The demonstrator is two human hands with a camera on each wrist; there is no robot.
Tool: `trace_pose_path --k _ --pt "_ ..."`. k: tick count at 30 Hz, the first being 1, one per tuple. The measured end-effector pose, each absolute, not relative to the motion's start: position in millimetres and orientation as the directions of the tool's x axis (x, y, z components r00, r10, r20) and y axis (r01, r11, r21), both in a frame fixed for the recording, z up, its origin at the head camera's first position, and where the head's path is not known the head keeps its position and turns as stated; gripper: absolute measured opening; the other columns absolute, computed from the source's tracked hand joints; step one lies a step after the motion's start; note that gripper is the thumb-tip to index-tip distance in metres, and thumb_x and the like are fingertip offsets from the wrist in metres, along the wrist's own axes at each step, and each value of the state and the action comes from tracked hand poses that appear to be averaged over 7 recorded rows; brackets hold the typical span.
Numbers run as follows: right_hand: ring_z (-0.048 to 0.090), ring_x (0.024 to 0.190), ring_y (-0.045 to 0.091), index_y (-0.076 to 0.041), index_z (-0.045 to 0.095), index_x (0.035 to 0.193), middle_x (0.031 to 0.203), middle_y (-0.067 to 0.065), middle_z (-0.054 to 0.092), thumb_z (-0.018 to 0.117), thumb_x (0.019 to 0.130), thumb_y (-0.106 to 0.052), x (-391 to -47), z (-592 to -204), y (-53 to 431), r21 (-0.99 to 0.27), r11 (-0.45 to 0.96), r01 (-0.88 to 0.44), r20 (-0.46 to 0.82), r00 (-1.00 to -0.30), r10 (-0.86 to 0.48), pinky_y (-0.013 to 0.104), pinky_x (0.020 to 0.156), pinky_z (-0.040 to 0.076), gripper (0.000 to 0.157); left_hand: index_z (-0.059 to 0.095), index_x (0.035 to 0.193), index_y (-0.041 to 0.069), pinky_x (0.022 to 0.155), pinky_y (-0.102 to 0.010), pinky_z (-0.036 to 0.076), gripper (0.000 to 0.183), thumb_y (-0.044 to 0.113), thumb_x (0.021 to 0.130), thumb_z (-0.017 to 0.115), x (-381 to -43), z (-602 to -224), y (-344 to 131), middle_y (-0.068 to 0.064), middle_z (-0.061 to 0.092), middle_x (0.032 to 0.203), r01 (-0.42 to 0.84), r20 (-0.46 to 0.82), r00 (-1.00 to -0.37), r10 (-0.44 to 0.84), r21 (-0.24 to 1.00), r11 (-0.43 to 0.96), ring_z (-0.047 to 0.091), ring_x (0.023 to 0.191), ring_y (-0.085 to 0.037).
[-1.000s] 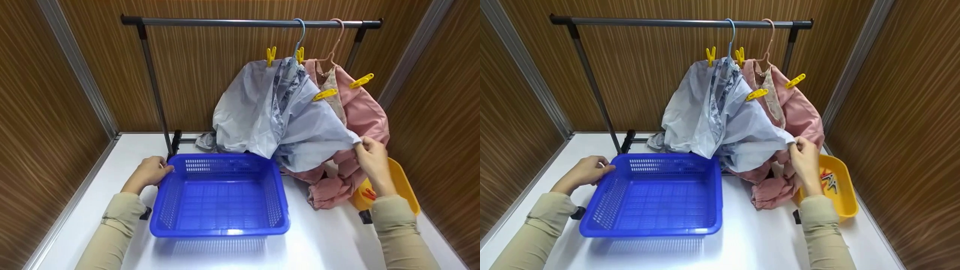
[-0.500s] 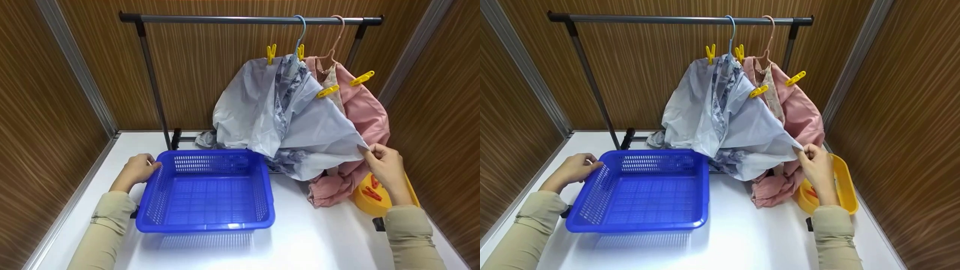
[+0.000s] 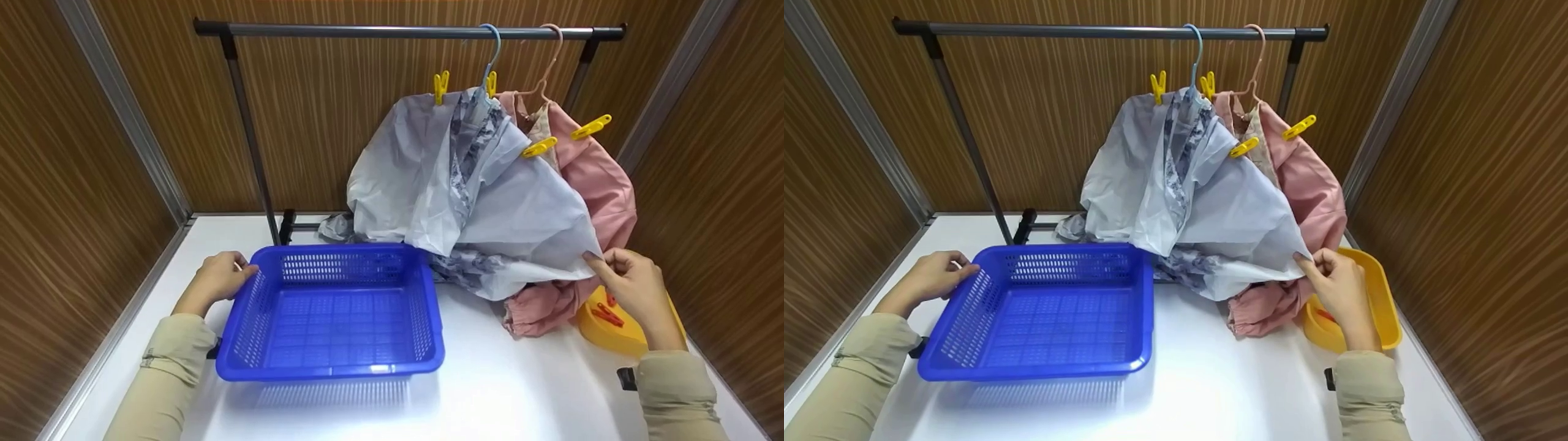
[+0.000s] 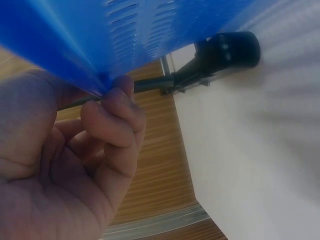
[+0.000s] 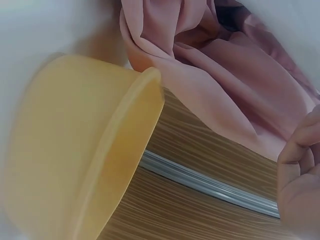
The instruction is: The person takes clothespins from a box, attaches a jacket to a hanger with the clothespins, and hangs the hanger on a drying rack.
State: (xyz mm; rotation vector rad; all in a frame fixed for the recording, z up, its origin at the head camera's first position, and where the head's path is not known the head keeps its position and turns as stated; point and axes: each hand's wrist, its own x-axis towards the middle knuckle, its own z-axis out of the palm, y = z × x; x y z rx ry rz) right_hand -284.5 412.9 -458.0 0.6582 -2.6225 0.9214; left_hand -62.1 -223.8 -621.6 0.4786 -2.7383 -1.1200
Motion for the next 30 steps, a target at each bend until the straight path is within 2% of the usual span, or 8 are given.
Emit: trace_pose_path --k 3,8,11,15,19,23,26,30 --pt "0.049 0.043 0.006 -0.007 0.065 0.089 0.061 -0.013 0.051 0.076 0.102 -0.034 -280 -457 412 -0.508 0.696 -0.507 0.405 -0.854 -0.326 0.023 0.044 0.04 0.032 0.066 0.108 -0.006 0.056 -0.029 0.048 0.034 0.028 0.107 0.062 -61 -621 -223 -0.012 0.07 0.083 -0.234 0.011 -0.939 -0.344 0.71 0.664 0.065 0.06 -0.014" --pt "0.044 0.053 0.003 -0.008 0.058 0.088 0.065 -0.012 0.048 0.086 0.094 -0.035 -261 -453 396 -0.498 0.709 -0.5 0.451 -0.847 -0.28 0.02 0.047 0.036 0.039 0.065 0.113 -0.008 0.055 -0.028 0.05 0.036 0.028 0.109 0.061 -57 -620 -225 -0.013 0.071 0.086 -0.23 -0.005 -0.944 -0.331 0.73 0.644 0.065 0.06 -0.013" --pt "0.043 0.055 0.001 -0.009 0.057 0.082 0.063 -0.01 0.049 0.089 0.091 -0.029 -243 -451 376 -0.479 0.686 -0.548 0.522 -0.806 -0.279 0.019 0.05 0.034 0.039 0.064 0.114 -0.007 0.055 -0.028 0.05 0.036 0.028 0.109 0.061 -52 -619 -226 -0.013 0.072 0.085 -0.224 -0.007 -0.946 -0.324 0.739 0.636 0.065 0.059 -0.012" --pt "0.053 0.056 0.002 -0.012 0.066 0.078 0.066 -0.004 0.063 0.085 0.094 -0.02 -219 -453 340 -0.444 0.601 -0.665 0.551 -0.731 -0.402 0.016 0.054 0.044 0.027 0.064 0.115 -0.006 0.055 -0.029 0.052 0.035 0.028 0.108 0.062 -44 -616 -224 -0.014 0.075 0.085 -0.208 -0.005 -0.951 -0.308 0.748 0.63 0.068 0.06 -0.014" --pt "0.064 0.065 0.005 -0.015 0.074 0.089 0.078 0.001 0.074 0.079 0.099 -0.017 -208 -461 300 -0.416 0.517 -0.748 0.451 -0.663 -0.597 0.02 0.061 0.055 0.011 0.062 0.117 -0.007 0.055 -0.03 0.055 0.036 0.027 0.107 0.064 -34 -618 -221 -0.016 0.076 0.085 -0.186 0.006 -0.956 -0.293 0.761 0.622 0.071 0.063 -0.017" --pt "0.073 0.079 0.009 -0.013 0.076 0.102 0.09 0.002 0.079 0.075 0.102 -0.016 -215 -472 265 -0.379 0.454 -0.807 0.324 -0.575 -0.751 0.028 0.073 0.063 0.003 0.058 0.125 -0.008 0.058 -0.032 0.056 0.041 0.028 0.107 0.066 -25 -621 -218 -0.016 0.074 0.088 -0.175 0.014 -0.957 -0.289 0.765 0.62 0.069 0.067 -0.018" --pt "0.077 0.092 0.016 -0.011 0.077 0.11 0.101 0.003 0.081 0.071 0.104 -0.014 -227 -481 243 -0.349 0.415 -0.84 0.26 -0.513 -0.818 0.036 0.085 0.064 0.009 0.055 0.131 -0.008 0.06 -0.033 0.055 0.046 0.029 0.106 0.067 -20 -624 -216 -0.017 0.073 0.092 -0.168 0.024 -0.957 -0.29 0.77 0.616 0.069 0.069 -0.02" --pt "0.077 0.111 0.026 -0.005 0.076 0.122 0.117 0.009 0.08 0.066 0.106 -0.011 -242 -493 218 -0.31 0.38 -0.872 0.215 -0.453 -0.865 0.046 0.1 0.06 0.02 0.053 0.138 -0.007 0.062 -0.033 0.056 0.052 0.029 0.104 0.07 -13 -627 -213 -0.018 0.075 0.097 -0.153 0.038 -0.955 -0.295 0.786 0.599 0.07 0.071 -0.022"
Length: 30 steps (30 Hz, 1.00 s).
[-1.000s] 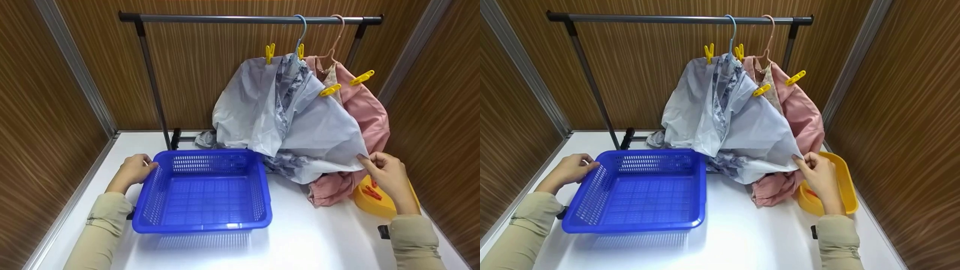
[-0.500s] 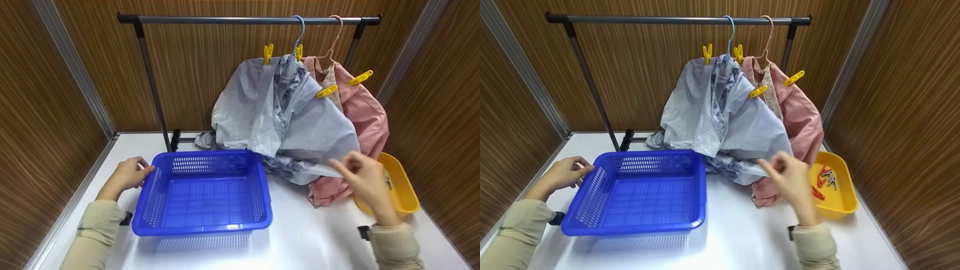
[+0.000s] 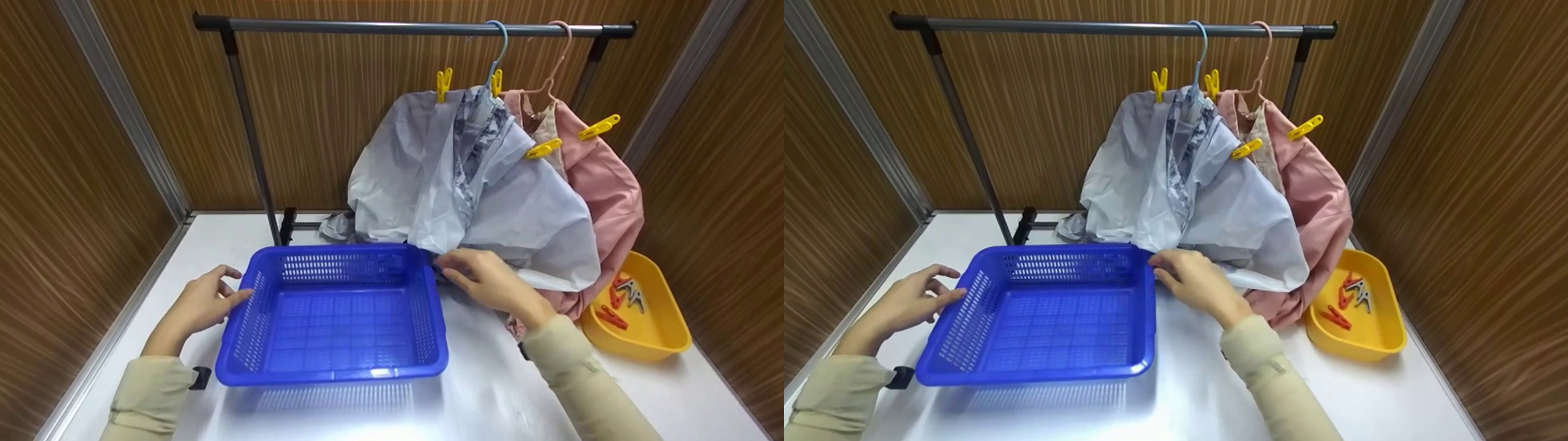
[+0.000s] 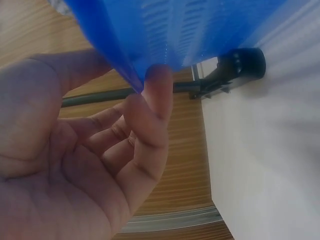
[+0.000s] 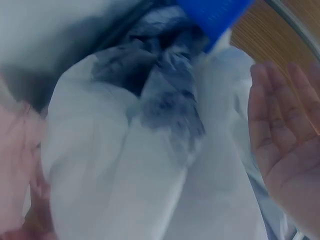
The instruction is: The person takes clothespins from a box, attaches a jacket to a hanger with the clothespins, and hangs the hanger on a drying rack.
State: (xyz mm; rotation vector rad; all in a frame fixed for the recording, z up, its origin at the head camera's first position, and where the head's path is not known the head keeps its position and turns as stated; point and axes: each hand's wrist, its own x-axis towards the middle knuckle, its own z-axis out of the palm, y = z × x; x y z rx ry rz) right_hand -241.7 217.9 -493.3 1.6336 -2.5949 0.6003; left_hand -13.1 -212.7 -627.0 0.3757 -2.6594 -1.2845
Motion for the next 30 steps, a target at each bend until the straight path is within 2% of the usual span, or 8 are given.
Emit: trace_pose_path --k 6,17,20,24,28,30 --pt "0.07 0.128 0.032 -0.002 0.071 0.134 0.133 0.014 0.075 0.059 0.109 -0.009 -261 -505 195 -0.293 0.377 -0.879 0.17 -0.436 -0.884 0.051 0.112 0.052 0.029 0.051 0.145 -0.007 0.063 -0.034 0.057 0.057 0.027 0.104 0.071 -4 -633 -210 -0.019 0.074 0.102 -0.148 0.039 -0.952 -0.305 0.811 0.565 0.069 0.075 -0.019" --pt "0.059 0.14 0.044 -0.001 0.059 0.149 0.148 0.024 0.064 0.047 0.114 -0.015 -294 -527 172 -0.27 0.39 -0.88 0.098 -0.428 -0.899 0.058 0.121 0.043 0.04 0.047 0.151 -0.007 0.064 -0.033 0.061 0.058 0.025 0.107 0.068 -2 -648 -207 -0.018 0.073 0.103 -0.132 0.032 -0.949 -0.312 0.863 0.488 0.069 0.078 -0.016" --pt "0.061 0.137 0.046 -0.002 0.057 0.151 0.147 0.026 0.064 0.045 0.114 -0.016 -298 -532 171 -0.269 0.4 -0.876 0.073 -0.433 -0.899 0.06 0.118 0.045 0.041 0.047 0.152 -0.005 0.064 -0.032 0.06 0.057 0.026 0.108 0.067 0 -650 -205 -0.015 0.073 0.101 -0.132 0.022 -0.95 -0.313 0.877 0.462 0.068 0.077 -0.016" --pt "0.067 0.125 0.05 -0.001 0.055 0.15 0.135 0.03 0.069 0.044 0.114 -0.017 -302 -540 174 -0.252 0.412 -0.876 0.082 -0.443 -0.893 0.065 0.109 0.05 0.04 0.047 0.153 -0.002 0.064 -0.03 0.058 0.056 0.027 0.109 0.065 1 -651 -204 -0.011 0.073 0.098 -0.135 0.006 -0.951 -0.31 0.892 0.431 0.067 0.078 -0.016" --pt "0.067 0.119 0.057 0.002 0.052 0.149 0.128 0.036 0.069 0.042 0.113 -0.013 -307 -544 180 -0.253 0.459 -0.852 0.074 -0.49 -0.869 0.066 0.106 0.051 0.04 0.046 0.154 0.0 0.066 -0.031 0.058 0.056 0.029 0.109 0.064 1 -652 -206 -0.012 0.074 0.099 -0.134 -0.002 -0.953 -0.304 0.9 0.415 0.068 0.081 -0.017" --pt "0.071 0.111 0.052 0.002 0.051 0.151 0.123 0.034 0.071 0.044 0.111 -0.01 -310 -546 185 -0.238 0.486 -0.841 0.061 -0.512 -0.857 0.065 0.101 0.054 0.041 0.046 0.155 0.001 0.066 -0.031 0.057 0.057 0.031 0.11 0.063 1 -651 -206 -0.012 0.074 0.1 -0.135 -0.005 -0.953 -0.302 0.901 0.412 0.068 0.082 -0.018"
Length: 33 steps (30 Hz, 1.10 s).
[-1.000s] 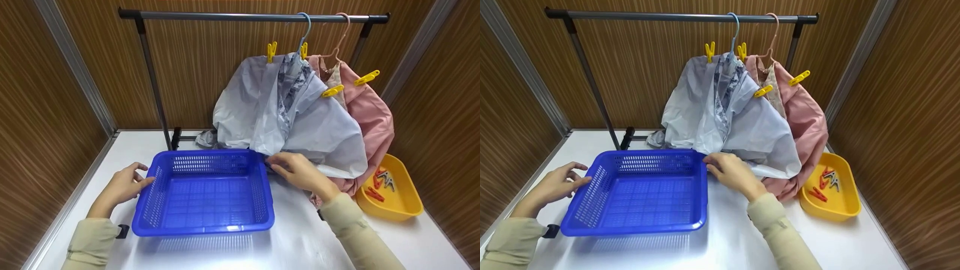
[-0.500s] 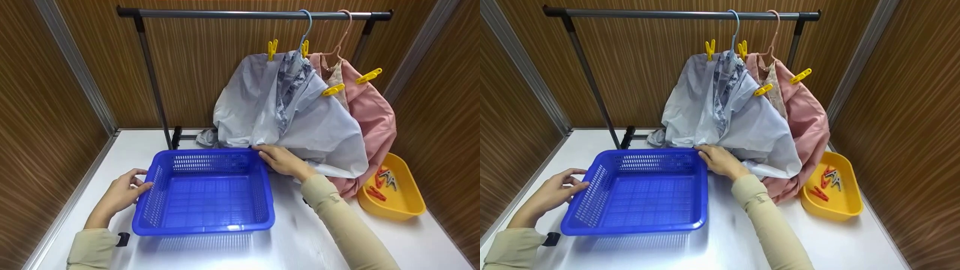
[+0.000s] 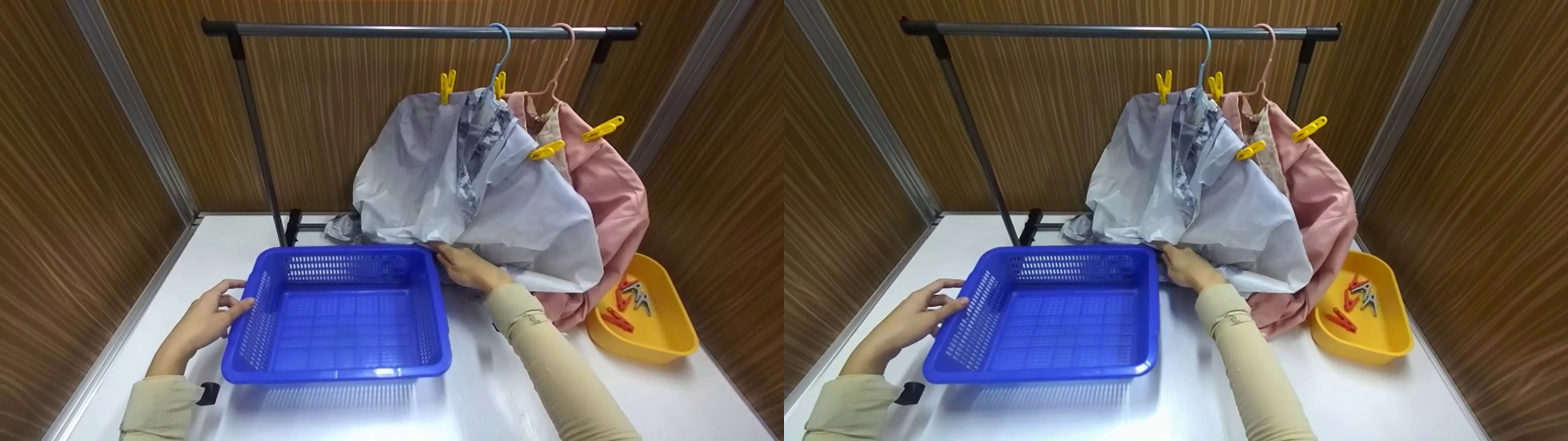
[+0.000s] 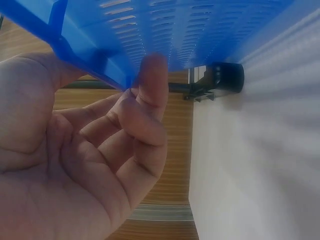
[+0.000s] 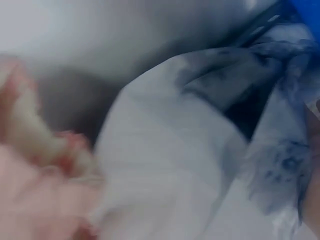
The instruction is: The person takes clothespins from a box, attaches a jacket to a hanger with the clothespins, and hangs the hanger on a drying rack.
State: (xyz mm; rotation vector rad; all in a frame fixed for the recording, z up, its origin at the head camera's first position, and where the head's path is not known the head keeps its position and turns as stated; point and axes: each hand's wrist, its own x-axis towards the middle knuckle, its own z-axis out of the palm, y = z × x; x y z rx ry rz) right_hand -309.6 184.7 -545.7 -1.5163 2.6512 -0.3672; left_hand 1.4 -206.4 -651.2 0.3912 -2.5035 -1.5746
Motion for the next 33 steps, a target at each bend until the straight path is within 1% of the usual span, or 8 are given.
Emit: trace_pose_path --k 4,7,10,16,21,25,28,33 --pt "0.073 0.087 0.036 -0.003 0.053 0.152 0.108 0.026 0.074 0.055 0.108 -0.009 -311 -549 194 -0.231 0.563 -0.794 -0.023 -0.574 -0.818 0.056 0.085 0.06 0.045 0.045 0.155 0.002 0.066 -0.031 0.055 0.058 0.033 0.11 0.063 2 -653 -209 -0.013 0.075 0.103 -0.141 -0.017 -0.955 -0.296 0.904 0.404 0.067 0.083 -0.017" --pt "0.069 0.081 0.029 -0.003 0.067 0.133 0.097 0.018 0.073 0.065 0.103 -0.008 -311 -550 199 -0.209 0.604 -0.769 -0.074 -0.604 -0.794 0.049 0.079 0.06 0.03 0.044 0.156 0.002 0.065 -0.03 0.053 0.059 0.034 0.11 0.062 2 -653 -209 -0.014 0.075 0.106 -0.141 -0.02 -0.956 -0.293 0.906 0.4 0.066 0.082 -0.017" --pt "0.068 0.077 0.028 -0.003 0.073 0.099 0.085 0.014 0.072 0.07 0.097 -0.002 -310 -550 203 -0.134 0.611 -0.78 -0.068 -0.608 -0.791 0.048 0.076 0.06 0.003 0.043 0.156 0.002 0.064 -0.031 0.052 0.059 0.034 0.111 0.062 2 -655 -210 -0.015 0.075 0.107 -0.139 -0.021 -0.957 -0.288 0.908 0.396 0.066 0.082 -0.016" --pt "0.065 0.062 0.027 -0.004 0.075 0.074 0.072 0.015 0.073 0.078 0.079 0.001 -298 -550 213 0.095 0.592 -0.8 -0.022 -0.596 -0.802 0.047 0.06 0.06 0.008 0.043 0.157 0.002 0.065 -0.032 0.053 0.058 0.031 0.11 0.062 1 -655 -209 -0.013 0.076 0.105 -0.135 -0.019 -0.957 -0.289 0.912 0.388 0.066 0.083 -0.015" --pt "0.065 0.06 0.027 -0.006 0.075 0.075 0.073 0.015 0.074 0.086 0.074 -0.007 -284 -551 220 0.124 0.571 -0.812 -0.04 -0.579 -0.815 0.044 0.058 0.059 0.011 0.043 0.156 0.0 0.063 -0.031 0.056 0.057 0.031 0.111 0.061 0 -655 -210 -0.013 0.076 0.103 -0.133 -0.019 -0.956 -0.294 0.919 0.371 0.068 0.077 -0.014" --pt "0.063 0.062 0.02 -0.008 0.075 0.08 0.073 0.009 0.072 0.086 0.079 -0.012 -276 -553 225 0.09 0.546 -0.833 -0.039 -0.551 -0.834 0.045 0.062 0.06 0.012 0.044 0.154 0.0 0.055 -0.027 0.053 0.055 0.03 0.111 0.061 -2 -654 -211 -0.011 0.074 0.1 -0.138 -0.024 -0.95 -0.311 0.927 0.348 0.065 0.068 -0.013" --pt "0.066 0.069 0.018 -0.01 0.078 0.092 0.08 0.005 0.074 0.085 0.086 -0.016 -268 -550 228 0.066 0.521 -0.851 -0.028 -0.523 -0.852 0.044 0.067 0.06 0.011 0.045 0.153 0.002 0.051 -0.027 0.05 0.053 0.03 0.111 0.061 -3 -655 -212 -0.008 0.073 0.094 -0.131 -0.013 -0.947 -0.321 0.928 0.349 0.062 0.063 -0.013" --pt "0.073 0.091 0.028 -0.011 0.077 0.122 0.104 0.01 0.076 0.082 0.094 -0.019 -249 -538 237 0.002 0.496 -0.868 0.015 -0.496 -0.868 0.046 0.077 0.061 0.029 0.045 0.152 0.004 0.049 -0.025 0.048 0.051 0.028 0.111 0.061 -6 -658 -213 -0.003 0.069 0.086 -0.109 0.009 -0.944 -0.33 0.935 0.338 0.061 0.062 -0.012"
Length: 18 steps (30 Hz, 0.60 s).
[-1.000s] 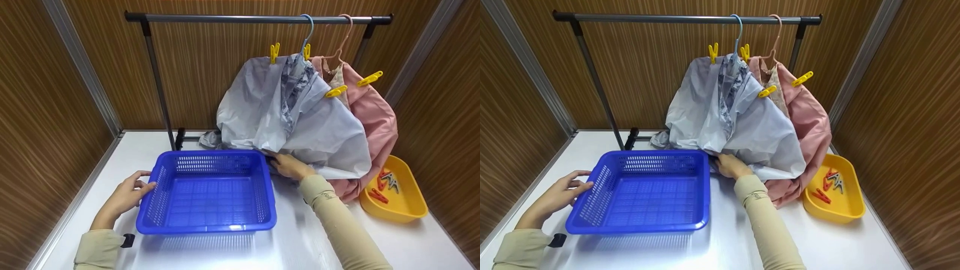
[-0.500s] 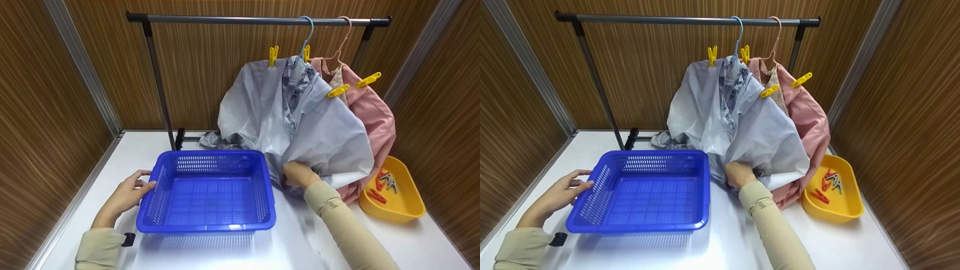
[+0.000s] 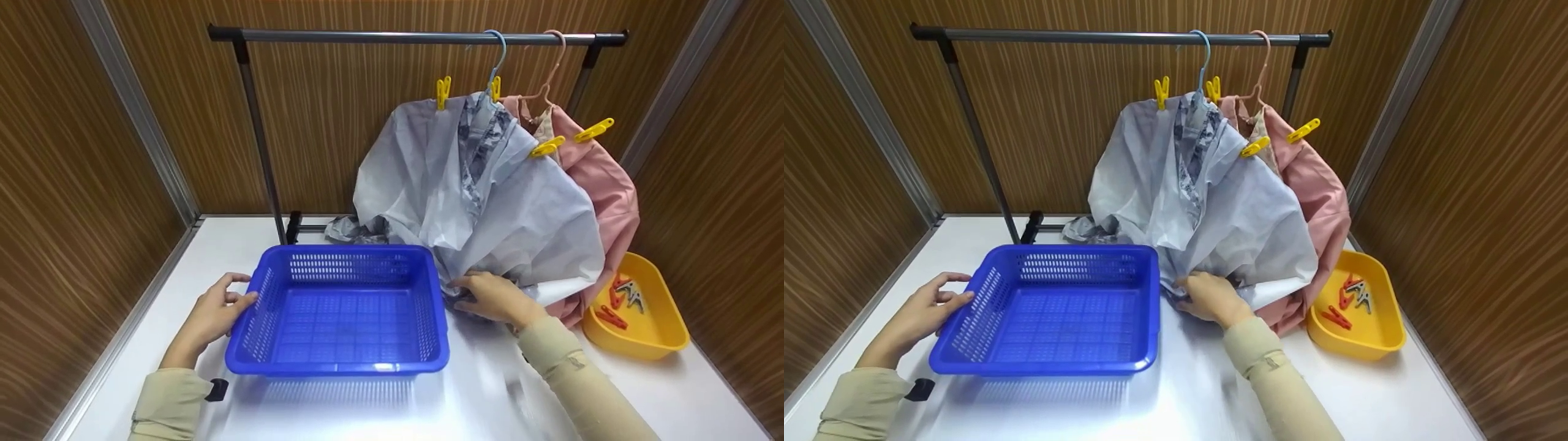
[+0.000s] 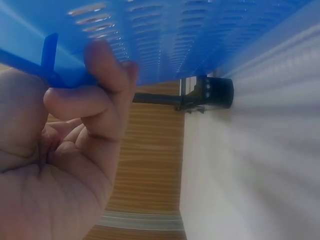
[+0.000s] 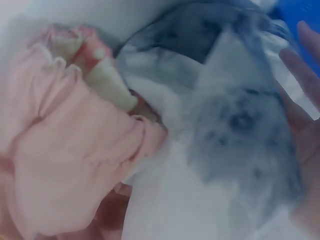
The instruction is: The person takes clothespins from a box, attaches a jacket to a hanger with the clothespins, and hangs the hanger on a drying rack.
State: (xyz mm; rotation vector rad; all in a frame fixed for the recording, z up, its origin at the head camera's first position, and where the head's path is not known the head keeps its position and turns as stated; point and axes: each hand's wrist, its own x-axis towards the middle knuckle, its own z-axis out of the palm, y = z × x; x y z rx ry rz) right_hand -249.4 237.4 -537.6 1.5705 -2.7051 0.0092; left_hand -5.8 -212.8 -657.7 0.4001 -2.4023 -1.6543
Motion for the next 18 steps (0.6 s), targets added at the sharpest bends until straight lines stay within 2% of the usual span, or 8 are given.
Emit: trace_pose_path --k 1,7,10,12,14,16,18 --pt "0.074 0.094 0.03 -0.011 0.076 0.126 0.108 0.011 0.076 0.081 0.095 -0.018 -247 -535 240 -0.019 0.489 -0.872 0.027 -0.489 -0.872 0.048 0.079 0.061 0.032 0.045 0.152 0.004 0.049 -0.024 0.047 0.05 0.027 0.111 0.061 -7 -658 -213 -0.003 0.069 0.085 -0.107 0.012 -0.942 -0.335 0.936 0.334 0.061 0.063 -0.012" --pt "0.075 0.105 0.033 -0.007 0.074 0.128 0.118 0.013 0.077 0.075 0.1 -0.015 -236 -525 252 -0.103 0.417 -0.903 0.107 -0.427 -0.898 0.05 0.092 0.06 0.029 0.045 0.151 0.005 0.05 -0.024 0.049 0.048 0.026 0.111 0.06 -12 -655 -213 -0.003 0.068 0.085 -0.105 0.024 -0.94 -0.341 0.929 0.354 0.06 0.063 -0.011" --pt "0.073 0.113 0.035 -0.009 0.073 0.132 0.124 0.014 0.076 0.074 0.101 -0.016 -230 -518 260 -0.125 0.432 -0.893 0.128 -0.447 -0.885 0.053 0.099 0.058 0.032 0.043 0.152 0.003 0.057 -0.028 0.055 0.05 0.029 0.112 0.058 -10 -652 -213 -0.009 0.07 0.093 -0.117 0.027 -0.944 -0.328 0.904 0.41 0.064 0.069 -0.014" --pt "0.072 0.117 0.034 -0.011 0.073 0.134 0.127 0.012 0.075 0.074 0.102 -0.017 -226 -514 267 -0.133 0.449 -0.883 0.146 -0.466 -0.873 0.054 0.102 0.057 0.033 0.042 0.153 0.001 0.067 -0.036 0.061 0.053 0.033 0.113 0.057 -7 -650 -212 -0.018 0.072 0.102 -0.121 0.041 -0.946 -0.322 0.876 0.467 0.071 0.079 -0.022" --pt "0.071 0.117 0.033 -0.011 0.072 0.135 0.127 0.012 0.075 0.074 0.102 -0.018 -221 -509 273 -0.141 0.465 -0.874 0.166 -0.484 -0.859 0.054 0.103 0.056 0.034 0.041 0.153 -0.001 0.081 -0.049 0.064 0.057 0.037 0.113 0.055 -4 -646 -210 -0.028 0.072 0.116 -0.118 0.069 -0.945 -0.319 0.838 0.532 0.075 0.094 -0.036" --pt "0.072 0.117 0.033 -0.009 0.071 0.137 0.127 0.012 0.075 0.075 0.102 -0.018 -217 -504 280 -0.139 0.478 -0.867 0.189 -0.497 -0.847 0.054 0.103 0.056 0.036 0.041 0.154 -0.002 0.094 -0.061 0.06 0.061 0.04 0.113 0.055 1 -640 -206 -0.035 0.067 0.129 -0.122 0.101 -0.939 -0.329 0.796 0.593 0.071 0.112 -0.049" --pt "0.072 0.116 0.033 -0.008 0.07 0.138 0.127 0.012 0.074 0.075 0.101 -0.018 -212 -499 287 -0.142 0.498 -0.856 0.203 -0.517 -0.831 0.054 0.103 0.056 0.038 0.04 0.155 -0.003 0.104 -0.071 0.051 0.063 0.041 0.112 0.055 6 -633 -200 -0.039 0.059 0.141 -0.13 0.133 -0.929 -0.344 0.754 0.644 0.061 0.13 -0.057"
